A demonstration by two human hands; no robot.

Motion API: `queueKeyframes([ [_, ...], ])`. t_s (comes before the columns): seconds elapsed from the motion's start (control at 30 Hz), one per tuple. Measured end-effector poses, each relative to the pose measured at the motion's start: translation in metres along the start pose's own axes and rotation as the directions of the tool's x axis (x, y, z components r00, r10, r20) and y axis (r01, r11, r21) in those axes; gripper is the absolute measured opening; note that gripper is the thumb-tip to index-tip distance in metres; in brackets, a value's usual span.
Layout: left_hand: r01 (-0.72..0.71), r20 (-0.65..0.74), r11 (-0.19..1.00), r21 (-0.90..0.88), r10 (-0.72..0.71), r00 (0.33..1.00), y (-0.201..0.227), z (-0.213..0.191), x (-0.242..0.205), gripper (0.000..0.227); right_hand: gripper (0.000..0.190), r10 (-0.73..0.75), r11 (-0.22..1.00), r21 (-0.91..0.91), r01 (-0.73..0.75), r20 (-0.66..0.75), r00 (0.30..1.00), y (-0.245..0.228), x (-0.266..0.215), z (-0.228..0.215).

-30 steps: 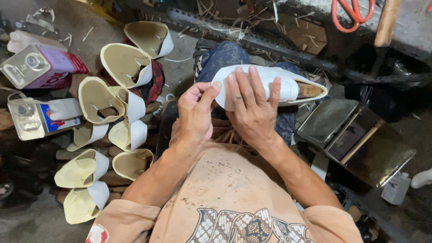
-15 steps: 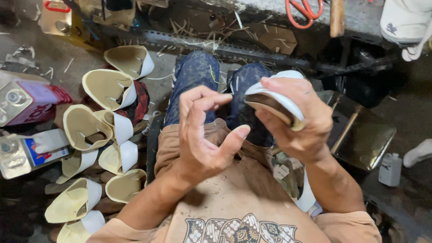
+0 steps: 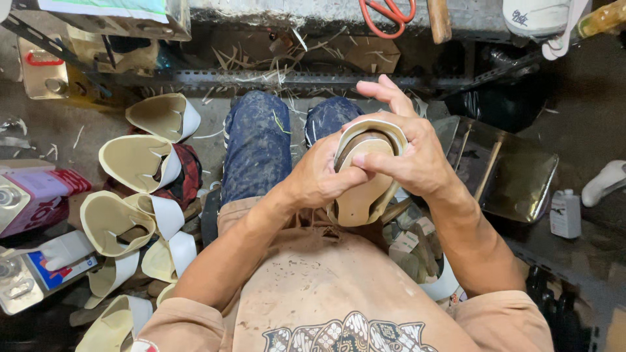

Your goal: The person inserts a beige insole into a white shoe upper, then places a white paper insert inside. They pick up a shoe last from a shelf and insert it into the shoe to shape it. Finally, they use a small tool to press and adjust the edges of the shoe upper around the last.

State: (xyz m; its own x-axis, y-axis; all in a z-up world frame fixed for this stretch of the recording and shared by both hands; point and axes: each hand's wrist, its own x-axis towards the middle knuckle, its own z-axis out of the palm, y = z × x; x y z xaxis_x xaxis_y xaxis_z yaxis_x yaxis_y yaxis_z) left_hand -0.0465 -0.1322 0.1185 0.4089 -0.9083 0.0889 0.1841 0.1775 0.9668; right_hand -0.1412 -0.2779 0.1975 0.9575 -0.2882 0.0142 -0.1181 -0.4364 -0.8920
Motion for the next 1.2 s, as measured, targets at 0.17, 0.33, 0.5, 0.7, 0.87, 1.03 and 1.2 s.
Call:
queueKeyframes([
  [0.17,0.031,0.061,0.999,0.039,-0.034,0.998,0.033,0.001,0.005,0.031,0.039,0.017,0.999,-0.048,-0.015,0.036,0.999,0.000,-0.003,-0.007],
  [0.33,0.017,0.154,0.996,0.092,-0.032,0.988,0.038,-0.002,-0.004,0.032,0.035,0.003,0.998,-0.055,0.002,0.098,0.995,-0.012,-0.006,-0.008],
  [0.5,0.056,-0.206,0.936,-0.348,-0.134,0.969,0.047,-0.021,-0.028,0.044,0.100,0.037,0.913,0.402,-0.069,0.086,0.996,-0.002,-0.024,-0.009],
  [0.7,-0.438,-0.499,0.754,-0.489,0.171,0.850,0.072,-0.060,-0.043,0.050,0.125,0.157,0.640,0.743,-0.194,0.120,0.980,0.030,-0.054,0.058],
  [0.87,-0.432,-0.551,0.792,-0.431,0.148,0.822,0.076,-0.069,-0.069,0.061,0.099,0.220,0.565,0.823,-0.063,-0.077,0.972,0.025,-0.054,0.104],
  [1.03,-0.422,-0.669,0.814,-0.399,0.057,0.741,0.084,-0.065,-0.097,0.059,0.087,0.250,0.543,0.833,-0.107,-0.039,0.967,0.024,-0.060,0.124],
  [1.2,-0.415,-0.674,0.835,-0.362,0.073,0.736,0.076,-0.075,-0.119,0.058,0.081,0.292,0.613,0.768,-0.187,0.000,0.956,0.025,-0.065,0.141],
])
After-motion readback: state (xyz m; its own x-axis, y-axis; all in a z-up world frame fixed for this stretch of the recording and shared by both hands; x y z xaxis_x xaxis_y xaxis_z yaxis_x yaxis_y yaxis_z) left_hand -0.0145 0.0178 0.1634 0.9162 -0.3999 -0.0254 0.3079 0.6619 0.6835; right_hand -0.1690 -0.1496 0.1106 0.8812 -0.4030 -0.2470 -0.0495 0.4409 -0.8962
